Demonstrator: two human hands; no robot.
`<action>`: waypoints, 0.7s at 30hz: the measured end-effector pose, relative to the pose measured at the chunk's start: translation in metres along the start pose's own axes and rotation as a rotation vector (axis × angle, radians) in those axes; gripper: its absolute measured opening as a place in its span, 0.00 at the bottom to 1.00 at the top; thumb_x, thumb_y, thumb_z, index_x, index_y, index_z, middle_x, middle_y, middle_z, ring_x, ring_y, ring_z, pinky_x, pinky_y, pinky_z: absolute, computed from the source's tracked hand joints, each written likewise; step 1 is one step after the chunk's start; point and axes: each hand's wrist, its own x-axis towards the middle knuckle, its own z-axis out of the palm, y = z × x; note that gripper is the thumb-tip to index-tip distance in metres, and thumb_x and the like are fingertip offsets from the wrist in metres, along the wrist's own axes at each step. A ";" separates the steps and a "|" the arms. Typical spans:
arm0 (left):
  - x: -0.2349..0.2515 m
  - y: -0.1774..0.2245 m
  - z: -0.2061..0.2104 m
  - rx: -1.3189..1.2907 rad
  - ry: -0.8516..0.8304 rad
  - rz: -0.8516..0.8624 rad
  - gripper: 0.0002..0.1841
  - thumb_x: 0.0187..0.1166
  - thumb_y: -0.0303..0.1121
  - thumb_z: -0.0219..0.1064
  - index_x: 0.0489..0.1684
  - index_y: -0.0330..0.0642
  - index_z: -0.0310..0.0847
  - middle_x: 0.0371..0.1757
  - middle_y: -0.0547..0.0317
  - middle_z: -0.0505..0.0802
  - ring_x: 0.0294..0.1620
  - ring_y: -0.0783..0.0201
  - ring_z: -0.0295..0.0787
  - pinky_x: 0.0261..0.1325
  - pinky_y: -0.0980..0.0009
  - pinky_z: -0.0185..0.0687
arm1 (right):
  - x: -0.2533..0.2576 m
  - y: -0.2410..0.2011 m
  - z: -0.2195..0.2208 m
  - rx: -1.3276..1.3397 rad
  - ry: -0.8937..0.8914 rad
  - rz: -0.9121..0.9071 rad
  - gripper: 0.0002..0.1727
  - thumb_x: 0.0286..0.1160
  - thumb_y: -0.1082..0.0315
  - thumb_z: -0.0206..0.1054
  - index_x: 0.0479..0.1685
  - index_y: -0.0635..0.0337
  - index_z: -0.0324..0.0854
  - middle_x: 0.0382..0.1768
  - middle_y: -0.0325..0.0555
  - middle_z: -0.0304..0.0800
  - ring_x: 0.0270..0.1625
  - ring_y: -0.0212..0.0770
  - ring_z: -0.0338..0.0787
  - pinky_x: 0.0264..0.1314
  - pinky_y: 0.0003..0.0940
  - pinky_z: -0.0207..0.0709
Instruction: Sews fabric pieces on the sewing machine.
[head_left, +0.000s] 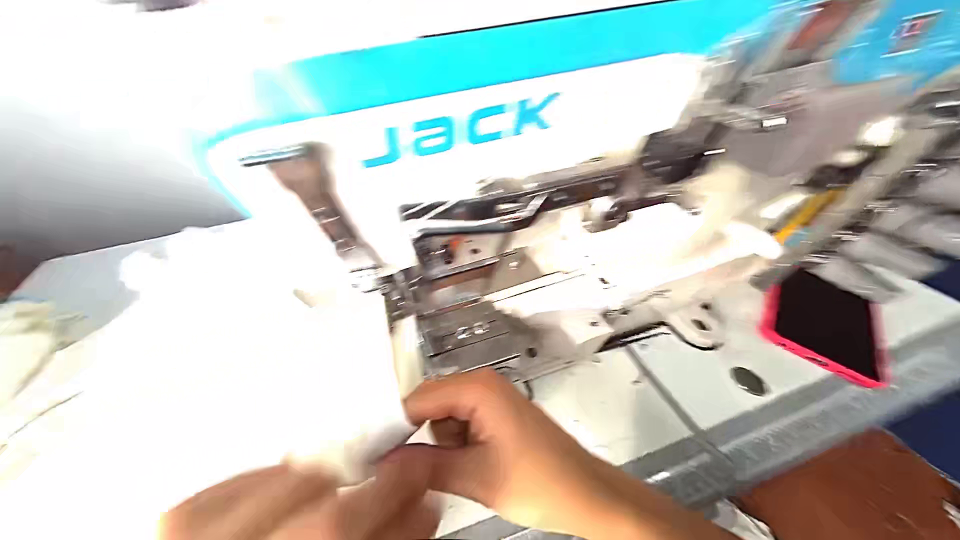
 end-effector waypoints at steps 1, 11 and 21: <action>0.018 -0.010 -0.006 0.099 -0.077 0.007 0.15 0.90 0.32 0.53 0.59 0.44 0.88 0.53 0.52 0.97 0.32 0.58 0.88 0.33 0.63 0.77 | 0.001 0.002 0.001 -0.045 -0.005 -0.061 0.12 0.75 0.66 0.73 0.31 0.68 0.87 0.23 0.39 0.82 0.24 0.18 0.70 0.27 0.12 0.62; 0.066 -0.040 -0.018 0.263 -0.372 0.245 0.12 0.72 0.33 0.55 0.33 0.48 0.87 0.32 0.66 0.87 0.23 0.69 0.77 0.17 0.72 0.62 | -0.007 0.014 0.003 -0.317 0.066 -0.226 0.18 0.79 0.60 0.71 0.24 0.63 0.80 0.17 0.39 0.73 0.20 0.20 0.65 0.21 0.11 0.54; 0.065 -0.068 -0.025 0.400 -0.343 0.162 0.13 0.71 0.39 0.58 0.22 0.51 0.87 0.35 0.65 0.92 0.24 0.68 0.81 0.19 0.69 0.65 | -0.014 0.014 0.012 -0.256 0.107 -0.126 0.14 0.79 0.64 0.72 0.28 0.66 0.84 0.33 0.46 0.90 0.24 0.18 0.72 0.25 0.10 0.62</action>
